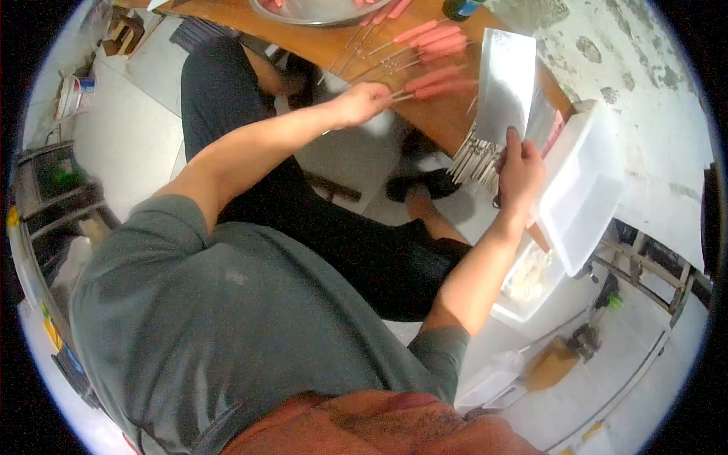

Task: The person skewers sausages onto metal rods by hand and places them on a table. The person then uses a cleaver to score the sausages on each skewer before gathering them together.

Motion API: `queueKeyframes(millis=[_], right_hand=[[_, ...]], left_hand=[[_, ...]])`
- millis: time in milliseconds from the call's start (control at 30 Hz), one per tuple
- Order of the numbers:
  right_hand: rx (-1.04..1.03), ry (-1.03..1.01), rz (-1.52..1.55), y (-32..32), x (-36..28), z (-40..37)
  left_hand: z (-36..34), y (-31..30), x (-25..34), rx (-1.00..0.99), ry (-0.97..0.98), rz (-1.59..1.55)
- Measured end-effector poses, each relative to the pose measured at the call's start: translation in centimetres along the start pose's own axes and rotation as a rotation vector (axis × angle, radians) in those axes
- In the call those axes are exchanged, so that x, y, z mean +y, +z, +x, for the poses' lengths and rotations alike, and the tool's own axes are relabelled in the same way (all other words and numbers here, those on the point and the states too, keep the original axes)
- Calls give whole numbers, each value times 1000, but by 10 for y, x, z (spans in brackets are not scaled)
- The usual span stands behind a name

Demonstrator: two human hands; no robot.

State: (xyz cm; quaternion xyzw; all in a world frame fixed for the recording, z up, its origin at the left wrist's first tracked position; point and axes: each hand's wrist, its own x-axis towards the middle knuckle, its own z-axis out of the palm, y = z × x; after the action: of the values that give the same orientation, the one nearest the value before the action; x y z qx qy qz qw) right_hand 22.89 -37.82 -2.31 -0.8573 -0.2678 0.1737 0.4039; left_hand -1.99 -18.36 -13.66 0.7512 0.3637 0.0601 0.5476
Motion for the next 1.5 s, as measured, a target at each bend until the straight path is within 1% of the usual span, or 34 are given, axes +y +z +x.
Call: queueKeyframes(millis=[33,67,133,233,300,333,400,433,500,533,667,733,833,933,1033,1133,1233,1333,1433,1500], right_hand=[[-8,3,-13,2,2,1],[10,14,-82,6,16,6],[-26,67,-72,9,18,2],[-89,114,-78,18,30,2],[-117,171,-97,22,40,3],[-98,123,-156,28,52,3],[-60,24,-277,42,67,5],[-84,10,-301,47,69,5],[-136,-18,-349,57,71,0],[-206,-2,-344,61,70,1],[-218,-8,-387,75,67,0],[-222,6,-388,78,69,-1],[-209,-6,-425,81,66,-3],[-206,-8,-395,82,57,-7],[-225,-55,-428,85,59,-8],[-241,-53,-421,84,51,-10],[-201,-106,-391,88,58,-8],[-198,-105,-410,89,59,-6],[-198,-91,-457,89,54,-8],[-191,-86,-461,89,54,-9]], left_hand=[[-3,7,-5,-40,27,-20],[-3,12,-9,-58,-28,-25],[0,17,-11,-87,-138,-30],[-2,12,-8,-135,-230,-58],[5,16,-16,-201,-312,-223],[10,20,-21,-235,-350,-309],[16,26,-24,-253,-335,-346],[17,28,-24,-262,-326,-363],[16,24,-18,-247,-307,-280],[14,20,-14,-239,-299,-236],[19,20,-33,-262,-292,-308],[18,20,-35,-287,-295,-347],[13,16,-29,-258,-291,-339],[12,12,-23,-230,-259,-273],[16,18,-29,-201,-267,-241],[17,19,-31,-154,-197,-128],[13,18,-24,-168,-284,-234],[14,20,-27,-199,-298,-328],[16,21,-30,-185,-267,-331],[16,22,-29,-188,-288,-300]])
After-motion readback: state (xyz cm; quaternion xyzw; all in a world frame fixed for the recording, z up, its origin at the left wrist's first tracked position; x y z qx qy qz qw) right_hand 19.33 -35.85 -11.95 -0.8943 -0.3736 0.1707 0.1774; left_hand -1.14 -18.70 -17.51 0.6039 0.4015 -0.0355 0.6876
